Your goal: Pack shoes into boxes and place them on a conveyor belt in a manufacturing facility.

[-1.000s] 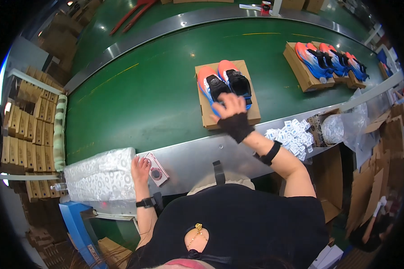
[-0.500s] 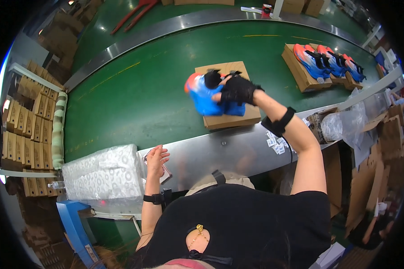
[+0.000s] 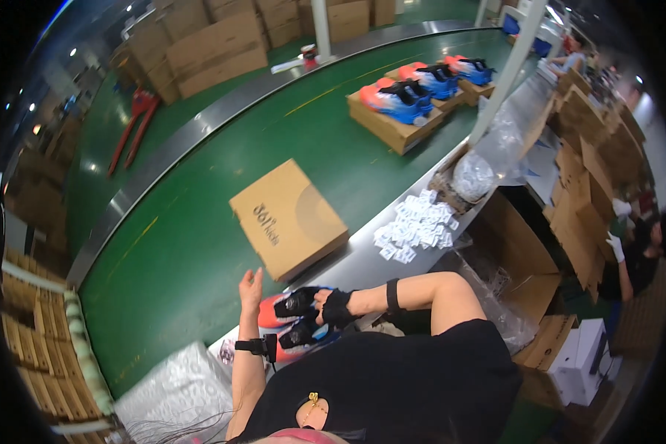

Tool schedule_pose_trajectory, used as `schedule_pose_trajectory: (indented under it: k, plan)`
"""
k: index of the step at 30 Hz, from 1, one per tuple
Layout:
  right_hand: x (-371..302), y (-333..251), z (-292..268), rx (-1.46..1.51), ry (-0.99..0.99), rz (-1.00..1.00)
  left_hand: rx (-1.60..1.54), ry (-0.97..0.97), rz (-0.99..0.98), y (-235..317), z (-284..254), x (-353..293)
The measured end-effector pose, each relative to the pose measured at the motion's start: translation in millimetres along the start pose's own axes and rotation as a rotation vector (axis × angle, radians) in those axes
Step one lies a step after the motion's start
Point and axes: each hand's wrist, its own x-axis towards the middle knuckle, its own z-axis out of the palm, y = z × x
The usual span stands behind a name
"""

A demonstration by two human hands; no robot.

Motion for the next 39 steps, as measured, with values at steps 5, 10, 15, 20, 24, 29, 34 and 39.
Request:
schedule_pose_trajectory:
  k: [5,10,15,20,24,29,34,39]
  plan:
    - [13,19,-66,0.234,0.029,0.475,-0.163,-0.324,-0.342,31,38,24]
    - [21,76,-51,-0.079,0.428,0.893,-0.240,-0.272,-0.082,99,54,9]
    - [20,85,-80,0.371,0.847,0.809,0.091,-0.113,-0.012,141,44,10]
    - [-43,123,-95,1.055,1.147,0.734,0.198,-0.048,0.036,54,2,26]
    - [-96,127,-75,1.496,1.175,1.208,0.433,0.052,-0.189,-46,-51,-1]
    - [-143,119,42,0.111,0.547,1.215,0.401,0.139,-0.018,-54,-56,-2]
    - [-147,113,69,0.024,0.638,1.102,0.051,0.291,-0.259,-32,-71,-30]
    - [-158,110,68,0.100,0.545,1.060,-0.183,0.435,-0.325,-54,-126,-65]
